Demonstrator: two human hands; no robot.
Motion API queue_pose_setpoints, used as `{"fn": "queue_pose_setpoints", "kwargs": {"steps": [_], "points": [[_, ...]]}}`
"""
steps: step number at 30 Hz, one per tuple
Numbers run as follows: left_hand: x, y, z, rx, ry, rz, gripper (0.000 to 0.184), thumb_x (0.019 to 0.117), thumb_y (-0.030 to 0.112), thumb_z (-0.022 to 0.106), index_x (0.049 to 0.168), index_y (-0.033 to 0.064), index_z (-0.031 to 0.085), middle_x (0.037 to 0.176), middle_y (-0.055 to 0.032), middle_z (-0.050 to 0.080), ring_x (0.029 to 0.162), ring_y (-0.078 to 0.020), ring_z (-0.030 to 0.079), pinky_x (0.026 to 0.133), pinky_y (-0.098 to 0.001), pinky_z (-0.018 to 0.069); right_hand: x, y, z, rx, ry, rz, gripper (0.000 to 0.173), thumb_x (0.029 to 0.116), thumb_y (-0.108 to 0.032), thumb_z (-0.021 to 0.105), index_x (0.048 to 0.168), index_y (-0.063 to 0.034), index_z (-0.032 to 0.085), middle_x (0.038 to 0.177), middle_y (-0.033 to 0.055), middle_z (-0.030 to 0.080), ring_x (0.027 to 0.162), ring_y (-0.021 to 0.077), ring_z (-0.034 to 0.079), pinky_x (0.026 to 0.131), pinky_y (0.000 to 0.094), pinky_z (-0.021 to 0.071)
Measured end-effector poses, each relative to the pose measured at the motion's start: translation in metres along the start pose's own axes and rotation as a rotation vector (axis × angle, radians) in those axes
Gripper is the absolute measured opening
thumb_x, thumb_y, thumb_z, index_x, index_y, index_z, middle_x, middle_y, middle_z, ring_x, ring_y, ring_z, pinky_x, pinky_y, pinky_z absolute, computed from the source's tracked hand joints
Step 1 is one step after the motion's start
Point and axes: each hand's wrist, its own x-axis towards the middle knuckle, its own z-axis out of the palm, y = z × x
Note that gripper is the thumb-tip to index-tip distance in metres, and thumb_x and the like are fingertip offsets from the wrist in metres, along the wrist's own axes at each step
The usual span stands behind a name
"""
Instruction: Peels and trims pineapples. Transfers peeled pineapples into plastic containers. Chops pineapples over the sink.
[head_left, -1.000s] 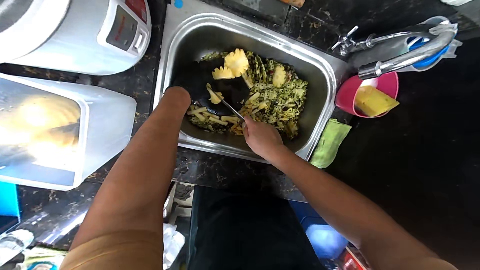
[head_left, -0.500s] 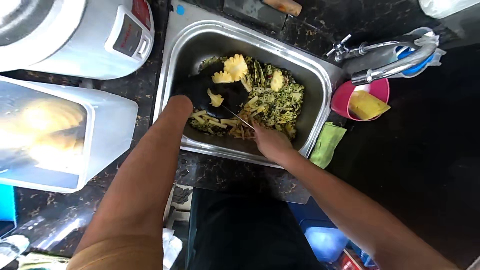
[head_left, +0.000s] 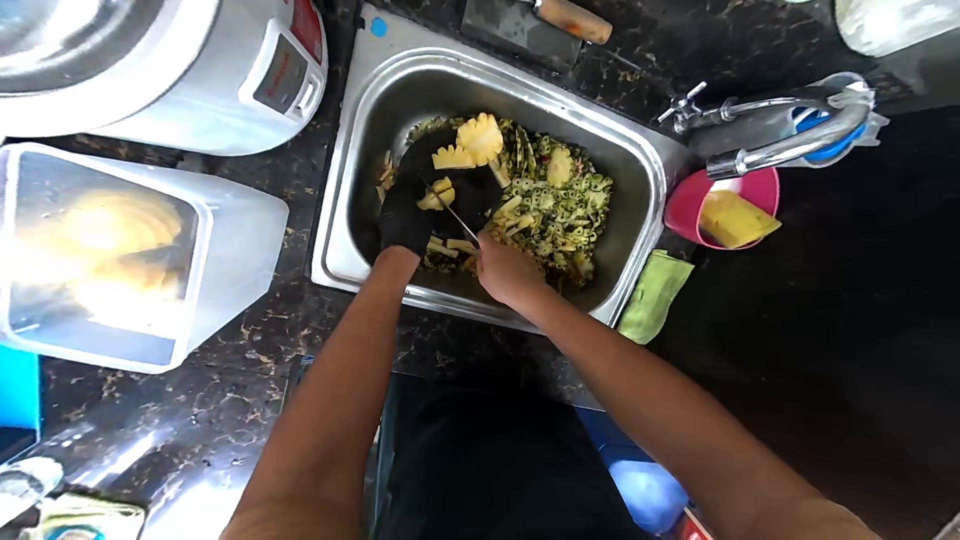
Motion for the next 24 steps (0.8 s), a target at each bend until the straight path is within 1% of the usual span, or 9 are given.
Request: {"fn": "queue_pose_setpoints", "kwargs": {"steps": [3,6,8,11,14,18,21,23,24], "points": [[0.003,-0.001,0.001,-0.008,0.003,-0.003,0.047,0.0813,0.022,0.082,0.123,0.0072,0.067,0.128,-0.0182,0.065,0.121,-0.0358,0.062,0.103,-0.0587,0.0494,-0.003,0.013,0.004,-0.023,-0.015,-0.002,0.038,0.1098,-0.032,0.042,0.147,-0.0212,0.045,0.099,0.0164,0.072,0.09,0.0393,0.072,0.072,0.0601,0.0576],[0.001,-0.001,0.001,-0.122,0.014,0.048,0.063,0.0762,0.022,0.087,0.132,0.0085,0.062,0.135,-0.0194,0.062,0.126,-0.0353,0.059,0.106,-0.058,0.0479,-0.038,0.035,-0.016,-0.095,-0.119,0.042,0.039,0.1111,-0.035,0.036,0.146,-0.0205,0.048,0.107,0.0164,0.072,0.101,0.0386,0.071,0.083,0.0608,0.0562],[-0.002,0.006,0.0,-0.164,0.001,0.118,0.084,0.0723,0.031,0.09,0.145,0.0162,0.052,0.149,-0.0214,0.048,0.134,-0.0368,0.052,0.108,-0.0575,0.0472,-0.059,0.052,-0.031,-0.05,-0.157,0.09,0.039,0.1111,-0.036,0.035,0.141,-0.0195,0.054,0.109,0.0154,0.072,0.106,0.0355,0.07,0.088,0.0588,0.0551],[0.003,0.014,0.016,-0.02,0.044,0.155,0.09,0.0752,0.052,0.085,0.151,0.022,0.047,0.163,-0.0196,0.029,0.136,-0.0365,0.051,0.102,-0.0539,0.053,-0.078,0.07,-0.041,0.08,-0.119,0.151,0.038,0.1119,-0.036,0.035,0.135,-0.0149,0.056,0.107,0.016,0.07,0.105,0.034,0.069,0.089,0.0567,0.0539],[0.005,0.026,0.022,0.168,0.061,0.081,0.085,0.0804,0.037,0.083,0.153,0.0155,0.043,0.161,-0.0244,0.028,0.121,-0.0408,0.062,0.089,-0.0551,0.0589,-0.083,0.083,-0.033,0.11,-0.07,0.181,0.039,0.112,-0.038,0.034,0.137,-0.0153,0.054,0.106,0.0154,0.07,0.102,0.0338,0.069,0.088,0.0565,0.054],[0.007,0.029,0.025,0.168,0.082,0.074,0.087,0.083,0.037,0.081,0.154,0.0091,0.039,0.159,-0.0222,0.037,0.134,-0.0398,0.053,0.099,-0.0563,0.0541,-0.082,0.09,-0.02,0.132,-0.072,0.189,0.039,0.1119,-0.039,0.034,0.135,-0.0161,0.055,0.103,0.0145,0.07,0.098,0.0326,0.07,0.084,0.0549,0.055],[0.005,0.034,0.028,0.004,0.162,0.081,0.089,0.0774,0.042,0.083,0.15,0.0061,0.047,0.159,-0.0177,0.041,0.146,-0.0331,0.04,0.116,-0.0524,0.0401,-0.083,0.091,-0.013,0.149,-0.057,0.179,0.039,0.1117,-0.039,0.035,0.136,-0.0158,0.055,0.103,0.0152,0.07,0.097,0.0335,0.07,0.084,0.0563,0.0552],[0.003,0.032,0.029,-0.058,0.195,0.086,0.091,0.0762,0.048,0.083,0.149,0.0073,0.049,0.158,-0.0164,0.043,0.148,-0.0306,0.038,0.12,-0.05,0.0345,-0.084,0.088,-0.012,0.171,-0.041,0.168,0.038,0.1117,-0.038,0.036,0.134,-0.0143,0.056,0.1,0.0164,0.069,0.094,0.0347,0.07,0.082,0.0577,0.0547],[0.001,0.031,0.028,-0.081,0.176,0.063,0.09,0.0775,0.048,0.083,0.151,0.009,0.048,0.158,-0.0159,0.043,0.147,-0.0305,0.04,0.119,-0.0505,0.0363,-0.085,0.088,-0.013,0.178,-0.035,0.168,0.038,0.1117,-0.038,0.037,0.133,-0.014,0.056,0.099,0.0166,0.069,0.092,0.0348,0.07,0.08,0.0581,0.0546]]}}
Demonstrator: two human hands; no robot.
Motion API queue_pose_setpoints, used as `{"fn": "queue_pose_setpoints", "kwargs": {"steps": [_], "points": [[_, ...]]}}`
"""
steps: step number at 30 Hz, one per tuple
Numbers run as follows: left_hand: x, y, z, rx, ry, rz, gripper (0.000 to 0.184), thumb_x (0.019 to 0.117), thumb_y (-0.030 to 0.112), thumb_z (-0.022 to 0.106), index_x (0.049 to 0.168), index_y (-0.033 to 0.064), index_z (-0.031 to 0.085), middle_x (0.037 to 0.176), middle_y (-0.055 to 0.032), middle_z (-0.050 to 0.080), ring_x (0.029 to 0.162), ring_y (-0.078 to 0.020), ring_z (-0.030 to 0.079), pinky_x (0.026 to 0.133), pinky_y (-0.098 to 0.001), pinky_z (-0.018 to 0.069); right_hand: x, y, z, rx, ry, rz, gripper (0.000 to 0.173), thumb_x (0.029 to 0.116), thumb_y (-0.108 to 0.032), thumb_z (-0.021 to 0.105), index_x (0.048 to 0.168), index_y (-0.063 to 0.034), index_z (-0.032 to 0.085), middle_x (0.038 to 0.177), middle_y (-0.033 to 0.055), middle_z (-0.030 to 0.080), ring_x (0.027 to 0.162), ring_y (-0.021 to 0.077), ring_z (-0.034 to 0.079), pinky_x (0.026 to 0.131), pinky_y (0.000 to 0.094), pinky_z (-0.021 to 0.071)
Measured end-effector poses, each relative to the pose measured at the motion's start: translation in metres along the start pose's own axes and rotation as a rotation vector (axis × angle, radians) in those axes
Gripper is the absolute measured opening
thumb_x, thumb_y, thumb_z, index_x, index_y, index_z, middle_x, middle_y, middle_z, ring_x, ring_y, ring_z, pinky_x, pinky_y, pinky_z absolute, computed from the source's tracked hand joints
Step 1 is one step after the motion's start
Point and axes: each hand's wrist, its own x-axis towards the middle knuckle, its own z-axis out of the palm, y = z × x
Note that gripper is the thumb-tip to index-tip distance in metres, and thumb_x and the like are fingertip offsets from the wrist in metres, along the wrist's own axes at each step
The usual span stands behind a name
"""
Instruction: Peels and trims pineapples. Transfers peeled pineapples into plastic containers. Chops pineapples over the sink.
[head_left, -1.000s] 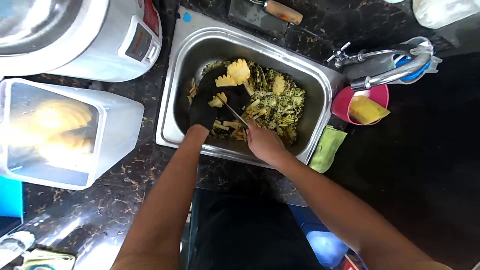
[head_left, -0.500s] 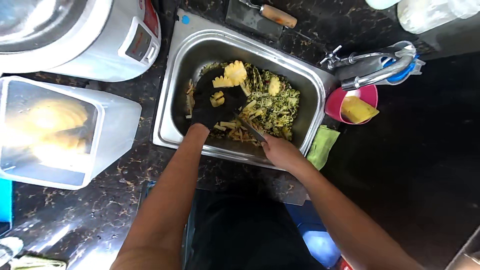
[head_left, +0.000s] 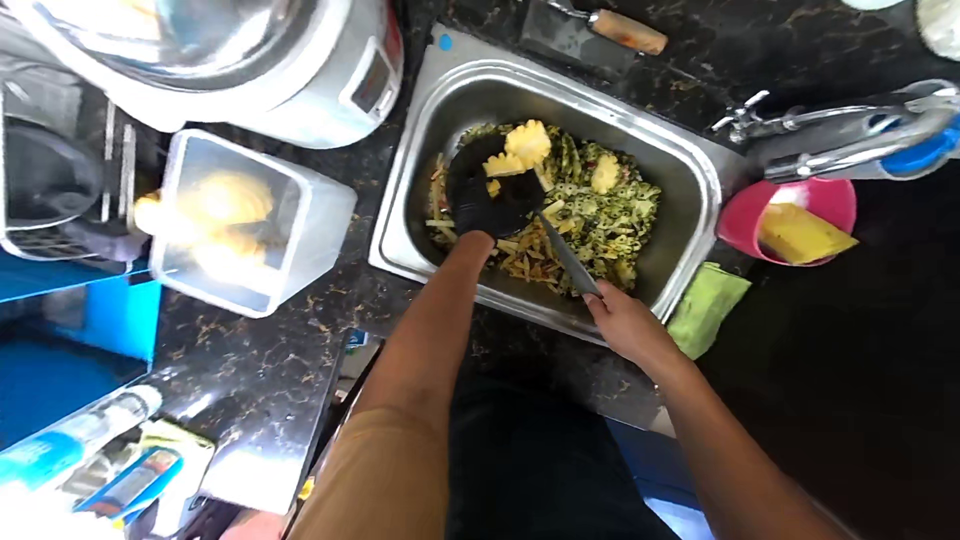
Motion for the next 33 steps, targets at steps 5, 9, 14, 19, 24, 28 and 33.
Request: {"fn": "queue_pose_setpoints", "kwargs": {"steps": [5,9,14,19,24,28,33], "points": [[-0.013,-0.003,-0.026,-0.242,0.014,-0.014,0.063,0.0908,0.036,0.074,0.147,0.0158,0.054,0.145,-0.0115,0.059,0.132,-0.0271,0.058,0.111,-0.0519,0.0473,0.0,0.003,-0.006,0.035,0.017,-0.002,0.036,0.1119,-0.038,0.037,0.13,-0.0135,0.057,0.091,0.0158,0.066,0.078,0.0325,0.068,0.07,0.0549,0.0549],[-0.063,-0.014,-0.112,-0.377,0.142,0.196,0.024,0.0905,0.018,0.073,0.112,0.0071,0.07,0.108,-0.0073,0.071,0.099,-0.0168,0.068,0.089,-0.0404,0.0576,0.005,0.001,-0.01,0.071,-0.01,-0.004,0.038,0.1117,-0.039,0.037,0.131,-0.0131,0.056,0.092,0.0161,0.066,0.075,0.0316,0.067,0.069,0.0543,0.055],[-0.13,-0.061,-0.236,-0.233,0.402,0.143,0.026,0.0965,0.016,0.065,0.119,0.0034,0.064,0.114,-0.0093,0.068,0.099,-0.0139,0.066,0.086,-0.0366,0.0567,0.009,-0.003,-0.016,0.095,-0.013,-0.028,0.039,0.1114,-0.039,0.038,0.134,-0.0129,0.057,0.1,0.0178,0.067,0.085,0.0339,0.068,0.076,0.0566,0.0549],[-0.128,-0.11,-0.287,0.059,0.616,0.057,0.046,0.101,0.042,0.06,0.128,0.0049,0.061,0.129,-0.0146,0.062,0.116,-0.0204,0.06,0.1,-0.0418,0.0493,0.01,-0.004,-0.018,0.114,0.001,-0.04,0.041,0.1119,-0.039,0.037,0.135,-0.0119,0.057,0.107,0.0183,0.068,0.097,0.0351,0.068,0.084,0.0585,0.0536],[-0.135,-0.038,-0.239,0.029,0.549,0.346,0.033,0.0994,0.023,0.062,0.121,-0.0017,0.066,0.129,-0.0213,0.064,0.126,-0.0299,0.058,0.107,-0.0437,0.0463,0.007,0.002,-0.017,0.135,0.027,-0.038,0.039,0.1118,-0.038,0.038,0.134,-0.0113,0.058,0.105,0.0182,0.069,0.094,0.0347,0.069,0.084,0.0578,0.0539],[-0.064,0.009,-0.124,-0.022,-0.099,0.066,0.058,0.0873,0.033,0.077,0.137,0.0092,0.061,0.128,-0.0174,0.065,0.114,-0.0319,0.066,0.097,-0.0561,0.0542,0.004,0.005,-0.012,0.13,0.053,-0.031,0.038,0.1114,-0.038,0.038,0.131,-0.0123,0.058,0.102,0.0166,0.068,0.092,0.0331,0.069,0.081,0.0571,0.0543],[-0.005,0.007,-0.011,-0.029,0.019,-0.03,0.098,0.0719,0.055,0.083,0.153,0.0137,0.045,0.155,-0.013,0.048,0.143,-0.03,0.045,0.116,-0.0535,0.0404,-0.004,0.01,-0.003,0.175,0.108,-0.044,0.04,0.1109,-0.039,0.04,0.136,-0.0136,0.058,0.097,0.0186,0.068,0.083,0.0361,0.068,0.074,0.0608,0.054]]}}
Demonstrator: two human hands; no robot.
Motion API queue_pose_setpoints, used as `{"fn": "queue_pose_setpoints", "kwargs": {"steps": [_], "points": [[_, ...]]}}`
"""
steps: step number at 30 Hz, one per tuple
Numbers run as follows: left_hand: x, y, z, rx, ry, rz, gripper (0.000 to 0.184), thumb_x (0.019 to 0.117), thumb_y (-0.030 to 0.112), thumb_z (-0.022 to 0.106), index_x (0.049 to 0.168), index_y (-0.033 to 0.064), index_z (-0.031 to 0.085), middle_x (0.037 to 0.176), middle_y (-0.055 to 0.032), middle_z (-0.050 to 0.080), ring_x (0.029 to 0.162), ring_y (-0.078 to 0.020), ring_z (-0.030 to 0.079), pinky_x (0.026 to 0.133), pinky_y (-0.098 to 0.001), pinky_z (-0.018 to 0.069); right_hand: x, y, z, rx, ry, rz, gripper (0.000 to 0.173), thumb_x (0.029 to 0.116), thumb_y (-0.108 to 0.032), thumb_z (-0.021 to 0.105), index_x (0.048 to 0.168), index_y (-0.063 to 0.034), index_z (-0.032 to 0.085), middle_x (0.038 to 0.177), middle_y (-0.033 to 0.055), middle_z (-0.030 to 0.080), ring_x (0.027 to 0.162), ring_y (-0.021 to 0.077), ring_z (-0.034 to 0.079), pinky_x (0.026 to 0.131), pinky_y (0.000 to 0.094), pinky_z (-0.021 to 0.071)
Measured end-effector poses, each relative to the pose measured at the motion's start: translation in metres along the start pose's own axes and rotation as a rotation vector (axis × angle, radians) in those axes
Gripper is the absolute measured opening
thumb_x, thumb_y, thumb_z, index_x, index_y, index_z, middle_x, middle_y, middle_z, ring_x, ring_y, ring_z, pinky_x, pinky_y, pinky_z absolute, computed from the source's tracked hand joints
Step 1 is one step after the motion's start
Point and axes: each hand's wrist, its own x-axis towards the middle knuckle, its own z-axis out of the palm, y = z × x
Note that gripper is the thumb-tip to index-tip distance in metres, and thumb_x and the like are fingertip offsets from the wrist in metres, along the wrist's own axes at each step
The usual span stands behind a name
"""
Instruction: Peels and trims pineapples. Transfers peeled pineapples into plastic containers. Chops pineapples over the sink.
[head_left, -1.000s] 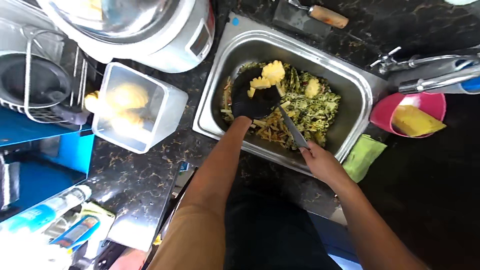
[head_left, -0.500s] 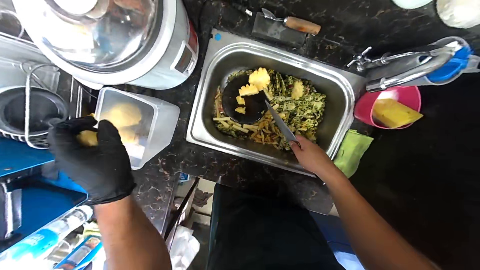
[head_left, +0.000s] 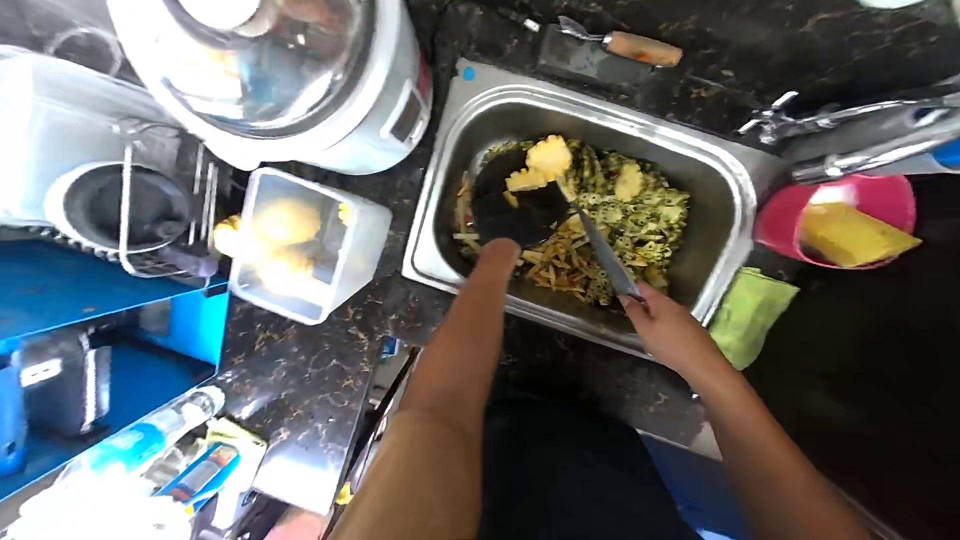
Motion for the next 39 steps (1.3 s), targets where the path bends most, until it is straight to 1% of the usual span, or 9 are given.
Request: {"fn": "queue_pose_setpoints", "kwargs": {"steps": [7,11,17,20,24,28,32,36,39], "points": [[0.003,-0.006,0.003,-0.106,-0.046,0.003,0.061,0.0896,0.025,0.075,0.146,0.0103,0.055,0.153,-0.0143,0.051,0.143,-0.0292,0.047,0.117,-0.0498,0.0403,-0.005,0.01,0.003,0.011,-0.013,0.036,0.038,0.1111,-0.04,0.04,0.133,-0.0135,0.056,0.085,0.016,0.063,0.066,0.0313,0.064,0.062,0.0544,0.054],[0.001,-0.019,-0.01,-0.395,-0.047,-0.015,0.05,0.0924,0.027,0.075,0.137,0.007,0.061,0.138,-0.0152,0.062,0.13,-0.0274,0.059,0.111,-0.0487,0.0466,-0.005,0.011,0.0,0.003,-0.011,0.038,0.038,0.1111,-0.041,0.04,0.13,-0.0129,0.057,0.086,0.0159,0.063,0.068,0.0314,0.064,0.063,0.0554,0.0536],[-0.113,-0.028,-0.175,-0.531,0.342,0.304,0.036,0.0978,0.009,0.065,0.133,0.0042,0.058,0.122,-0.0083,0.066,0.093,-0.0141,0.069,0.078,-0.0338,0.0624,0.005,0.012,-0.005,0.042,-0.005,-0.006,0.039,0.111,-0.04,0.041,0.134,-0.0122,0.057,0.086,0.0174,0.065,0.066,0.0322,0.065,0.062,0.057,0.0546],[-0.136,-0.073,-0.253,-0.201,0.688,0.319,0.036,0.0991,0.012,0.064,0.132,0.0007,0.055,0.124,-0.01,0.064,0.099,-0.0131,0.066,0.083,-0.0326,0.0592,0.008,0.001,-0.009,0.053,-0.024,-0.023,0.04,0.111,-0.038,0.041,0.135,-0.0104,0.058,0.095,0.0208,0.067,0.077,0.036,0.067,0.071,0.0604,0.0539],[-0.136,-0.1,-0.29,0.262,0.58,0.086,0.043,0.1041,0.043,0.056,0.137,0.0158,0.063,0.138,-0.0149,0.06,0.117,-0.0252,0.064,0.094,-0.0459,0.0547,0.013,-0.01,-0.016,0.047,-0.052,0.001,0.042,0.1109,-0.041,0.04,0.135,-0.012,0.058,0.104,0.0197,0.068,0.087,0.0356,0.069,0.08,0.059,0.055],[-0.133,-0.031,-0.223,0.008,0.434,0.369,0.038,0.1003,0.021,0.062,0.131,-0.0006,0.062,0.129,-0.0213,0.062,0.105,-0.0211,0.064,0.085,-0.0351,0.0547,0.018,-0.017,-0.013,0.06,-0.028,0.01,0.042,0.111,-0.041,0.041,0.141,-0.0153,0.055,0.095,0.0186,0.069,0.08,0.0344,0.069,0.077,0.0574,0.0565],[-0.033,0.009,-0.098,0.133,-0.097,0.269,0.051,0.0919,0.024,0.074,0.138,0.0081,0.059,0.136,-0.02,0.061,0.123,-0.0368,0.061,0.103,-0.0584,0.0498,0.03,-0.029,-0.004,-0.013,-0.007,-0.003,0.043,0.111,-0.044,0.038,0.147,-0.0247,0.05,0.097,0.0164,0.071,0.087,0.0353,0.071,0.079,0.0596,0.0564],[0.05,-0.014,0.01,0.2,-0.017,0.45,0.068,0.0808,0.031,0.082,0.141,0.014,0.057,0.147,-0.0092,0.055,0.142,-0.0292,0.045,0.121,-0.0491,0.0345,0.032,-0.038,-0.003,-0.046,0.031,-0.007,0.042,0.111,-0.044,0.038,0.147,-0.0262,0.05,0.098,0.0154,0.071,0.093,0.0369,0.07,0.08,0.061,0.0549],[0.055,-0.018,0.023,0.179,0.031,0.556,0.055,0.0807,0.028,0.079,0.131,0.0138,0.063,0.146,-0.0071,0.057,0.142,-0.0249,0.046,0.122,-0.0462,0.032,0.031,-0.033,-0.001,-0.03,0.025,-0.009,0.044,0.1111,-0.043,0.037,0.15,-0.026,0.048,0.096,0.0146,0.071,0.09,0.0356,0.07,0.078,0.0596,0.0556]]}}
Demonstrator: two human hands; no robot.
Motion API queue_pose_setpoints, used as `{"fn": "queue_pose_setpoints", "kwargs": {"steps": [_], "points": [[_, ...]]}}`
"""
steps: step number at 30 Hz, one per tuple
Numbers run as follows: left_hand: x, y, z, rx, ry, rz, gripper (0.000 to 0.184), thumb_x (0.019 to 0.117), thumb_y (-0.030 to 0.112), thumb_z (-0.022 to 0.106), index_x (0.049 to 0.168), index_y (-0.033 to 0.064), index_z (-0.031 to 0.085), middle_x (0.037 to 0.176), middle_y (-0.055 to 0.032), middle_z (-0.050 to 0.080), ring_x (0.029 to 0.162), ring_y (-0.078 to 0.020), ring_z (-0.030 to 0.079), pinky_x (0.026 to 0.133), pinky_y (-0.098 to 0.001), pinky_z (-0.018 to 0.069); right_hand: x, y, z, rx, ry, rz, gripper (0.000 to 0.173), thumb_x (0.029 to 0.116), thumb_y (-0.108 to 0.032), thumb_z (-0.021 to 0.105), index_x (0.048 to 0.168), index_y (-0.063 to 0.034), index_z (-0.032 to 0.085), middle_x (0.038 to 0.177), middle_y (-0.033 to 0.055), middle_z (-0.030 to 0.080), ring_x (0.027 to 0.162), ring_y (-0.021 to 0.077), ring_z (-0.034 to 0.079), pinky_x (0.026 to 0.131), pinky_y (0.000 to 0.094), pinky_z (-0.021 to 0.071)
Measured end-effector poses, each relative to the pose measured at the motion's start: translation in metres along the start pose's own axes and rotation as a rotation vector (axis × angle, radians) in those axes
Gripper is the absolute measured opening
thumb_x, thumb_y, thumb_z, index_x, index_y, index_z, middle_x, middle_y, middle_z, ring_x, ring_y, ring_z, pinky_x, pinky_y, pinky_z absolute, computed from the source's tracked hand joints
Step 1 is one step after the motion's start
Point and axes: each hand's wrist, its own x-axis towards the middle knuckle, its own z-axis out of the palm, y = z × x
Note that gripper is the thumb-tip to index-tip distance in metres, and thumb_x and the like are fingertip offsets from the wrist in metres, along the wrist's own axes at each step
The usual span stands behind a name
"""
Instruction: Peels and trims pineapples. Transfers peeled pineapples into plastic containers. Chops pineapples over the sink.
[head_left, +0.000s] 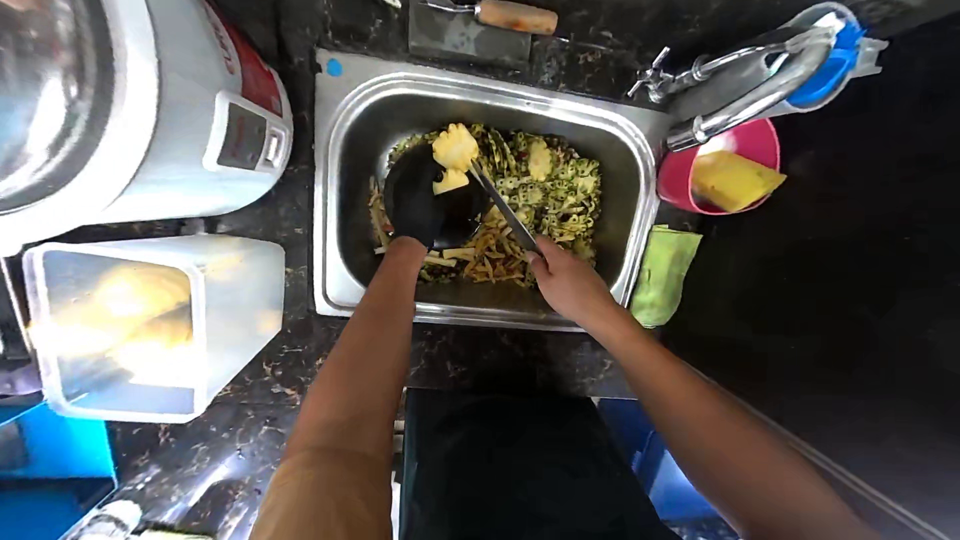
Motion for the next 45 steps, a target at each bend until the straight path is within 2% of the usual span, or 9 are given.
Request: {"fn": "queue_pose_setpoints", "kwargs": {"steps": [3,6,9,17,23,29,35,39,45], "points": [[-0.012,0.01,-0.028,-0.138,-0.105,-0.061,0.053,0.0887,0.028,0.074,0.137,0.0107,0.06,0.129,-0.0098,0.065,0.123,-0.0255,0.06,0.108,-0.0494,0.0479,0.002,0.001,0.006,-0.007,-0.016,-0.046,0.045,0.1108,-0.043,0.039,0.152,-0.0272,0.047,0.096,0.0137,0.072,0.089,0.0344,0.071,0.079,0.0583,0.0563],[-0.027,0.015,-0.047,-0.145,-0.174,-0.142,0.046,0.0897,0.029,0.075,0.129,0.0077,0.063,0.123,-0.0138,0.069,0.113,-0.0295,0.067,0.099,-0.054,0.0536,0.01,-0.006,0.016,-0.048,-0.03,-0.041,0.044,0.1109,-0.042,0.039,0.152,-0.0266,0.046,0.097,0.0147,0.072,0.09,0.0363,0.072,0.078,0.059,0.0562],[-0.031,0.025,-0.061,-0.133,-0.184,-0.228,0.057,0.0892,0.032,0.077,0.136,0.0075,0.057,0.116,-0.0157,0.07,0.104,-0.0316,0.07,0.094,-0.0568,0.0554,0.025,-0.012,0.02,-0.085,-0.047,-0.083,0.043,0.111,-0.038,0.039,0.151,-0.0271,0.047,0.1,0.014,0.073,0.092,0.0368,0.072,0.078,0.0585,0.0563],[-0.029,0.042,-0.067,-0.06,-0.232,-0.354,0.052,0.0884,0.025,0.077,0.133,0.0045,0.059,0.11,-0.0184,0.072,0.102,-0.0362,0.071,0.092,-0.0598,0.0546,0.024,-0.016,0.025,-0.074,-0.001,-0.127,0.042,0.1109,-0.038,0.038,0.151,-0.0279,0.048,0.094,0.0124,0.073,0.085,0.0349,0.072,0.07,0.0566,0.0572],[-0.031,0.041,-0.051,-0.097,-0.102,-0.317,0.049,0.0869,0.026,0.079,0.129,0.0045,0.065,0.123,-0.0168,0.069,0.115,-0.0308,0.066,0.103,-0.0525,0.0514,0.007,-0.015,0.032,-0.085,0.059,-0.152,0.045,0.1103,-0.032,0.04,0.155,-0.031,0.045,0.099,0.0118,0.073,0.086,0.0341,0.072,0.071,0.0546,0.0581],[-0.037,0.047,-0.037,-0.17,0.013,-0.41,0.045,0.0873,0.03,0.078,0.123,0.0042,0.069,0.112,-0.0152,0.073,0.106,-0.028,0.071,0.097,-0.0512,0.0547,0.004,-0.016,0.035,-0.092,0.041,-0.158,0.047,0.1096,-0.03,0.043,0.156,-0.0305,0.042,0.099,0.0121,0.073,0.085,0.0342,0.072,0.071,0.0537,0.0586],[-0.037,0.044,-0.035,-0.19,-0.011,-0.418,0.043,0.0892,0.027,0.076,0.126,0.0065,0.068,0.113,-0.0144,0.073,0.106,-0.0269,0.071,0.097,-0.0506,0.0552,0.002,-0.017,0.033,-0.118,0.045,-0.158,0.049,0.1096,-0.03,0.043,0.159,-0.0304,0.039,0.1,0.0119,0.073,0.086,0.0334,0.072,0.071,0.052,0.0585],[-0.034,0.05,-0.042,-0.128,-0.062,-0.42,0.05,0.0917,0.024,0.073,0.138,0.0074,0.062,0.123,-0.0169,0.07,0.114,-0.0314,0.068,0.102,-0.0544,0.0518,0.003,-0.016,0.033,-0.123,0.054,-0.174,0.048,0.1098,-0.03,0.043,0.158,-0.0314,0.04,0.1,0.0114,0.072,0.083,0.0329,0.072,0.069,0.0522,0.0586],[-0.031,0.057,-0.044,-0.049,-0.083,-0.469,0.042,0.0906,0.028,0.073,0.125,0.0043,0.069,0.116,-0.0168,0.072,0.109,-0.0321,0.069,0.098,-0.0554,0.0525,0.004,-0.019,0.037,-0.168,0.069,-0.154,0.05,0.1087,-0.028,0.046,0.158,-0.0291,0.04,0.1,0.0143,0.071,0.081,0.0346,0.072,0.067,0.0518,0.0585]]}}
